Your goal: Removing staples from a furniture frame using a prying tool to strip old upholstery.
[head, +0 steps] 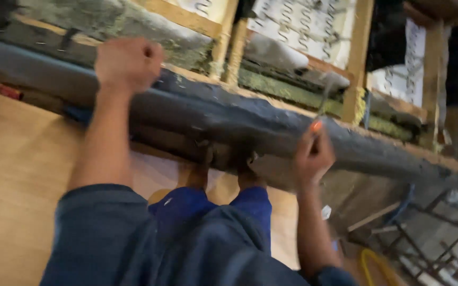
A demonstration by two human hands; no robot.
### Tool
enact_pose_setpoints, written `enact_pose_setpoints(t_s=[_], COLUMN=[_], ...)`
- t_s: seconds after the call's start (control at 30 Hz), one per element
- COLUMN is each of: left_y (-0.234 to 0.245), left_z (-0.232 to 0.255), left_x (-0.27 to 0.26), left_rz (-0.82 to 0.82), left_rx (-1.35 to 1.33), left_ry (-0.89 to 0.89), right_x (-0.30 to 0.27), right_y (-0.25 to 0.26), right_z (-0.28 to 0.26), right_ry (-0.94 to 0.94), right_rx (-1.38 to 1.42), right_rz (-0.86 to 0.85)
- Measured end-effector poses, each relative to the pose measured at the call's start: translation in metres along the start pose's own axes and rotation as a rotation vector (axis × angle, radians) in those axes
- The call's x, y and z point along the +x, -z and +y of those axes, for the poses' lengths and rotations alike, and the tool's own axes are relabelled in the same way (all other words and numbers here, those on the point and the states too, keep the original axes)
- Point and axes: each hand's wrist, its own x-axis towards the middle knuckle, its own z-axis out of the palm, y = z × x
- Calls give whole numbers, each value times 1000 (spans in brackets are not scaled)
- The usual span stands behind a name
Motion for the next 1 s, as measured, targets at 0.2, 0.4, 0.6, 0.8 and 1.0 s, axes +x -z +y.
enact_pose_setpoints(t_s=[0.2,0.4,0.6,0.8,1.0], left_y=[1,-5,-7,-9,62], left_z=[67,142,150,147,153], left_x=[-20,-51,-34,-35,-42], left_rz=[504,399,251,142,383], left_rx=[-14,-151,149,334,-127], left_ry=[-448,-757,-810,-949,-748], right_x=[51,46,52,54,56], right_y=[2,-12,-11,-12,-13], right_z=[94,127,107,105,113], right_ry=[95,-32,-95,-103,-55], right_rx=[-79,51,1,-10,-56], right_rz=[252,344,348,389,447])
